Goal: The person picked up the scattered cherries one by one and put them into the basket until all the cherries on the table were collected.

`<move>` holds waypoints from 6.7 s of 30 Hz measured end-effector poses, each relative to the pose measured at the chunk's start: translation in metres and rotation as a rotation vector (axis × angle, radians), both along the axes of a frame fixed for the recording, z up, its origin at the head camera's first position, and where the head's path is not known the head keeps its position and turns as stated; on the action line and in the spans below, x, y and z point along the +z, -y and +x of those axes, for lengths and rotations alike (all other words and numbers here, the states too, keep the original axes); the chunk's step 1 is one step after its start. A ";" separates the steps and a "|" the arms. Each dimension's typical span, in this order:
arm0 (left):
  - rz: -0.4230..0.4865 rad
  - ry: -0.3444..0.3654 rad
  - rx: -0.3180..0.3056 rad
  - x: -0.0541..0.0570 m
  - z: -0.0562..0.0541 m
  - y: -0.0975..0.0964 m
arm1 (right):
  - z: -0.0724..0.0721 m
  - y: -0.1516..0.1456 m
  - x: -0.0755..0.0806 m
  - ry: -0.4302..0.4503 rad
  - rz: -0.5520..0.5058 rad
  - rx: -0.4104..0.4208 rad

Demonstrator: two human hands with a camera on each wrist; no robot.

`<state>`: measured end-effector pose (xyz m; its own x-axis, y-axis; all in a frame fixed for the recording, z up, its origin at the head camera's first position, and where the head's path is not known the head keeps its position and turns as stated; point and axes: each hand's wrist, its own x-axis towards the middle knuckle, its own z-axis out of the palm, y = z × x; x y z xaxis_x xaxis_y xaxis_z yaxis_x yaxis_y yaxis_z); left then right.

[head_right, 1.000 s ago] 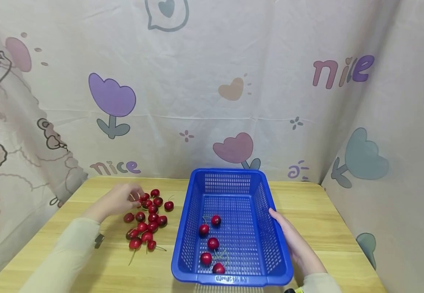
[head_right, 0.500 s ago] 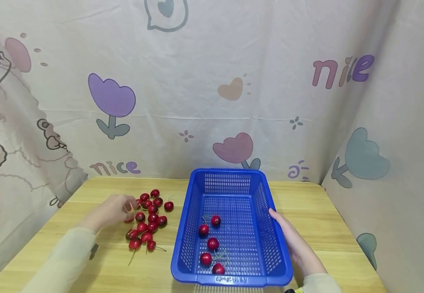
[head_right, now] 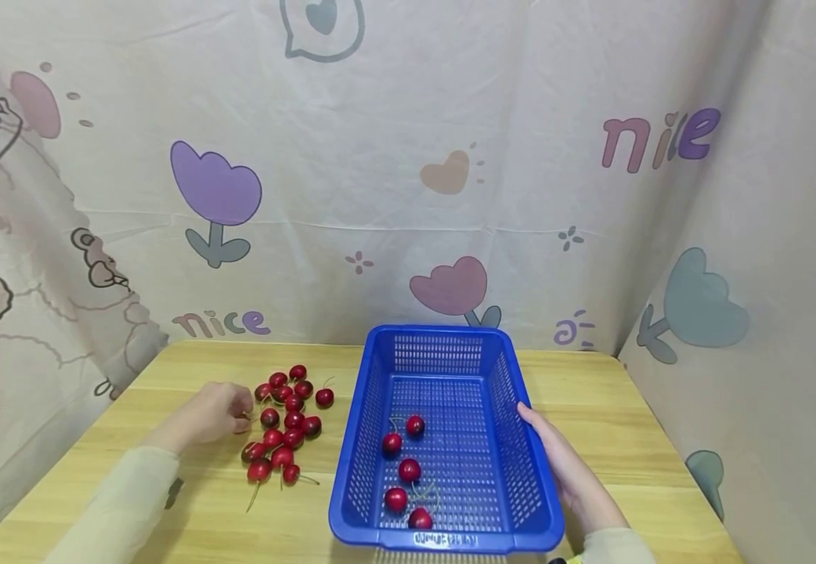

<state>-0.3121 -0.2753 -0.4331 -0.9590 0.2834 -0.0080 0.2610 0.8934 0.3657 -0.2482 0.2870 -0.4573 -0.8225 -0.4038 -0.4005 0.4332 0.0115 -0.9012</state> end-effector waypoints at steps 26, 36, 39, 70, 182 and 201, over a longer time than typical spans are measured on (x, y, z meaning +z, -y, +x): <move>-0.040 -0.032 0.035 -0.002 0.007 0.024 | -0.002 -0.002 -0.003 -0.015 -0.022 0.018; -0.103 0.001 0.073 0.009 0.008 0.025 | -0.004 -0.003 -0.002 -0.007 -0.053 0.049; -0.128 0.023 0.095 0.010 0.008 0.026 | -0.003 -0.003 -0.002 -0.008 -0.051 0.045; -0.033 -0.059 0.103 0.024 -0.002 0.021 | -0.003 -0.001 -0.003 -0.011 -0.034 0.020; -0.103 0.136 -0.525 0.074 0.012 -0.295 | 0.001 0.001 -0.004 0.000 -0.017 -0.007; 0.074 0.002 -0.365 0.096 -0.031 -0.229 | -0.001 -0.002 -0.004 -0.003 -0.032 0.015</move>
<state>-0.3433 -0.0461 -0.3372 -0.7944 0.6069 0.0234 0.5569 0.7126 0.4268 -0.2497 0.2886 -0.4617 -0.8176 -0.4285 -0.3845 0.4303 -0.0111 -0.9026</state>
